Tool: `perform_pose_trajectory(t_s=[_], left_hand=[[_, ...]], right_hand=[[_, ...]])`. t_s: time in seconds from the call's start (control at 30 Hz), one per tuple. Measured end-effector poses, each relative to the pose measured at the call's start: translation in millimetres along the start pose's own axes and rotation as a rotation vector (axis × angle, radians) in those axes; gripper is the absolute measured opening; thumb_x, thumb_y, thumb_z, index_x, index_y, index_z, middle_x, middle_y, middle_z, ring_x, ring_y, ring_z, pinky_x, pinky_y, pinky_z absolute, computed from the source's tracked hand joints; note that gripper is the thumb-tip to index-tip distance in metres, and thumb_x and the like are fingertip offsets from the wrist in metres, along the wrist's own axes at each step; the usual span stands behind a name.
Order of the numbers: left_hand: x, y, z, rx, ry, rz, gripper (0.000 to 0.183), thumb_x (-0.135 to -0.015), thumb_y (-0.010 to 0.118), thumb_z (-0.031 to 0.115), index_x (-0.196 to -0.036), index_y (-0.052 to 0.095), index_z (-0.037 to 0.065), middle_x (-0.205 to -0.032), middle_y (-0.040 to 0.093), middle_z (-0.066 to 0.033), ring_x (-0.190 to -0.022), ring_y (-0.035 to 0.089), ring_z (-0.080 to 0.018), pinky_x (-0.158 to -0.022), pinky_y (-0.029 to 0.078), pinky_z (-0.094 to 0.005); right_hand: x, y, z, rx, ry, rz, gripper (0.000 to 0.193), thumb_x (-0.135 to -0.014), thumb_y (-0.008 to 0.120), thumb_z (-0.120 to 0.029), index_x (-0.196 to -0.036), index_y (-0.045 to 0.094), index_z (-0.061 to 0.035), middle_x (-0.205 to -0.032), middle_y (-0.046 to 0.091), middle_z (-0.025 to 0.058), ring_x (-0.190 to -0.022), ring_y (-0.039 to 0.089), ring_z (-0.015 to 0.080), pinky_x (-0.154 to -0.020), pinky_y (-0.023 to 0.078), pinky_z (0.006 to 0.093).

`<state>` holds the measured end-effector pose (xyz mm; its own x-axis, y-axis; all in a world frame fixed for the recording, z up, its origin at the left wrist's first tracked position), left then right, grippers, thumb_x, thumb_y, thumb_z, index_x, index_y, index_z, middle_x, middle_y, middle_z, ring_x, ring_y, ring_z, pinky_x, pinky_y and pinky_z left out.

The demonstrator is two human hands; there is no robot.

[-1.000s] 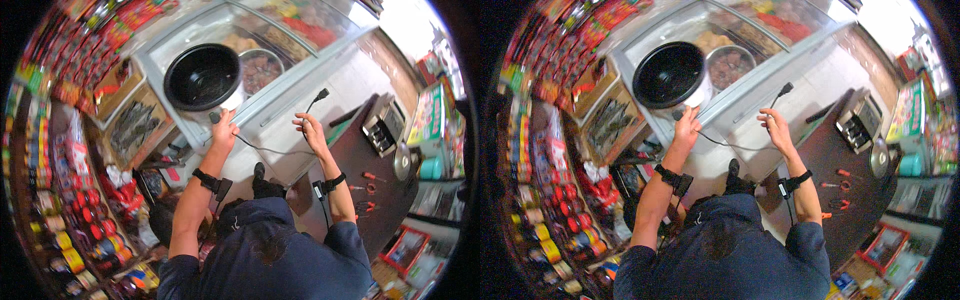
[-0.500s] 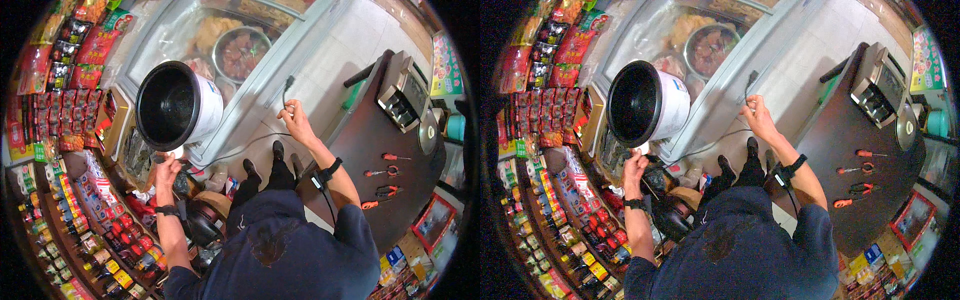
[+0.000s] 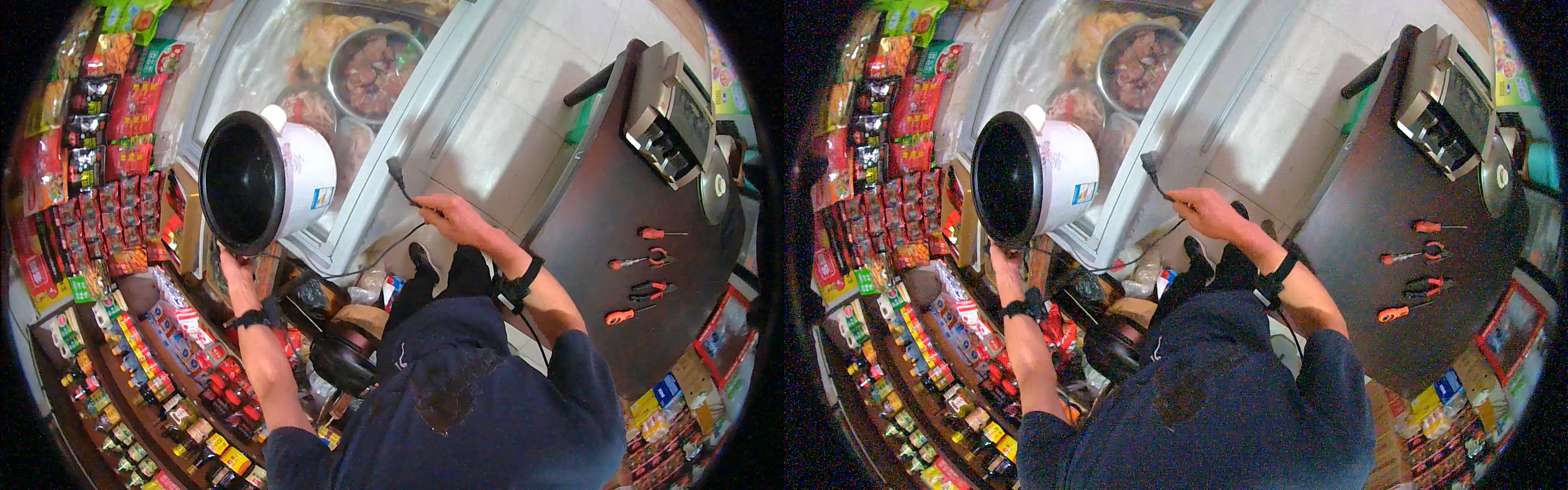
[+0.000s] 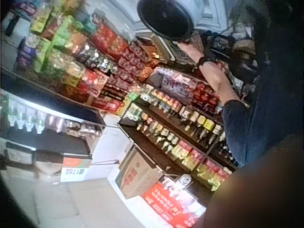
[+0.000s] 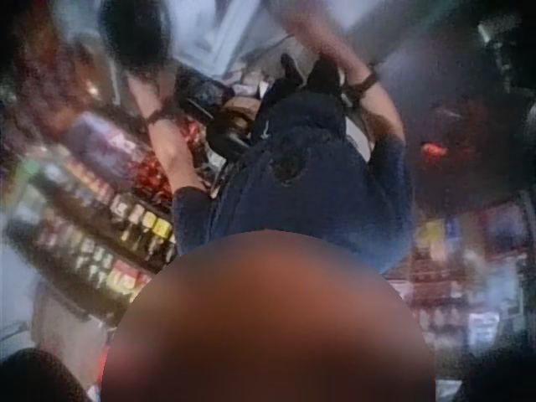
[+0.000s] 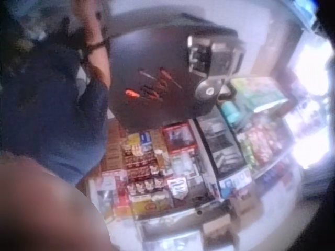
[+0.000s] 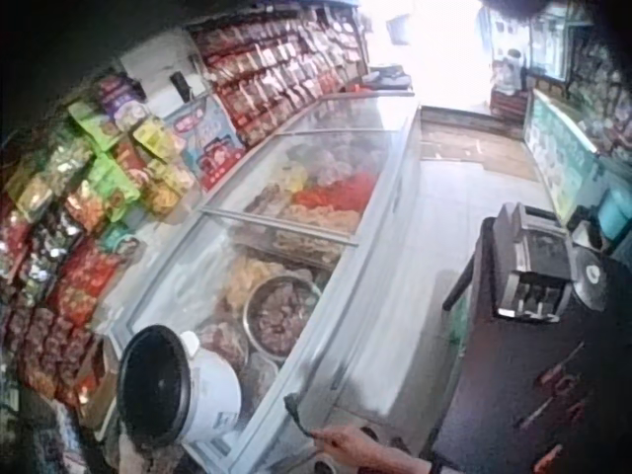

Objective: The person disassembles a rice cooker by prying off the bottom cover with a screwdriver, removes the inner pot, rinses it with water, and places it back into the cooker. They then plug in the cooker and handle a money-counting machine on the counter.

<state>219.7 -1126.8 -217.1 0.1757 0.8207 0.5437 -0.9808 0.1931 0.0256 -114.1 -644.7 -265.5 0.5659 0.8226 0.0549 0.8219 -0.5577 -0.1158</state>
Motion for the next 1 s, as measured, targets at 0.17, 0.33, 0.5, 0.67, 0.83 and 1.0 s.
perform_pose_trajectory(t_s=[0.17,0.33,0.5,0.67,0.83,1.0], left_hand=[[1,-21,-3,-0.002,0.043,0.212,0.029,-0.107,0.048,0.024,-0.122,0.069,0.009,-0.104,0.076,-0.0059,-0.082,0.069,-0.0187,-0.068,0.058,-0.0326],[-9,12,18,0.019,-0.084,-0.219,0.031,-0.109,0.048,0.025,-0.122,0.069,0.005,-0.116,0.075,-0.0067,-0.100,0.073,-0.0253,-0.091,0.062,-0.0471],[-30,-25,17,-0.001,0.020,0.121,0.023,-0.110,0.052,0.023,-0.113,0.068,0.007,-0.096,0.072,-0.0022,-0.071,0.061,-0.0149,-0.060,0.050,-0.0291],[-19,-35,2,0.154,0.060,0.027,0.007,-0.105,0.060,0.008,-0.104,0.066,0.008,-0.088,0.069,-0.0007,-0.060,0.059,-0.0122,-0.046,0.042,-0.0224],[-10,-27,16,-0.053,0.064,0.006,0.007,-0.104,0.061,0.009,-0.107,0.067,0.007,-0.083,0.069,-0.0026,-0.052,0.057,-0.0129,-0.041,0.039,-0.0240],[11,19,53,-0.287,0.094,0.054,0.035,-0.103,0.063,0.047,-0.098,0.068,0.012,-0.073,0.061,0.0030,-0.057,0.052,-0.0092,-0.048,0.038,-0.0277]], right_hand=[[8,8,13,-0.019,0.129,-0.040,0.033,-0.099,0.064,-0.016,-0.128,0.068,0.0000,-0.109,0.073,0.0239,-0.094,0.071,0.0396,-0.083,0.056,0.0439],[-5,3,-2,0.018,0.084,-0.012,0.034,-0.100,0.063,-0.018,-0.131,0.068,-0.0043,-0.099,0.071,0.0250,-0.085,0.070,0.0399,-0.077,0.054,0.0463],[-38,3,-10,0.057,0.084,-0.033,0.034,-0.100,0.062,-0.019,-0.131,0.068,-0.0059,-0.094,0.069,0.0259,-0.080,0.069,0.0381,-0.073,0.053,0.0461],[-63,9,-13,-0.113,0.086,0.000,0.042,-0.102,0.059,-0.020,-0.140,0.058,-0.0022,-0.093,0.072,0.0173,-0.083,0.071,0.0252,-0.073,0.054,0.0409],[-72,13,-10,-0.011,0.311,-0.016,0.048,-0.105,0.058,-0.025,-0.148,0.052,-0.0046,-0.091,0.071,0.0133,-0.073,0.068,0.0208,-0.068,0.055,0.0391],[-81,34,-16,-0.060,0.242,-0.074,0.046,-0.104,0.059,-0.022,-0.146,0.054,-0.0044,-0.089,0.071,0.0121,-0.072,0.069,0.0209,-0.069,0.056,0.0385]])
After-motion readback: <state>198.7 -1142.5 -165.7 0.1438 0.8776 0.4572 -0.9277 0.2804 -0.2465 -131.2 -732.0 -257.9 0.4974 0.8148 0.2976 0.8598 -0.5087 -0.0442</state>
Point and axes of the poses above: each hand's wrist, its own x-axis away from the middle knuckle, its own y-axis out of the palm, z = x × y, the point moved 9 cm from there along -x, towards the middle knuckle
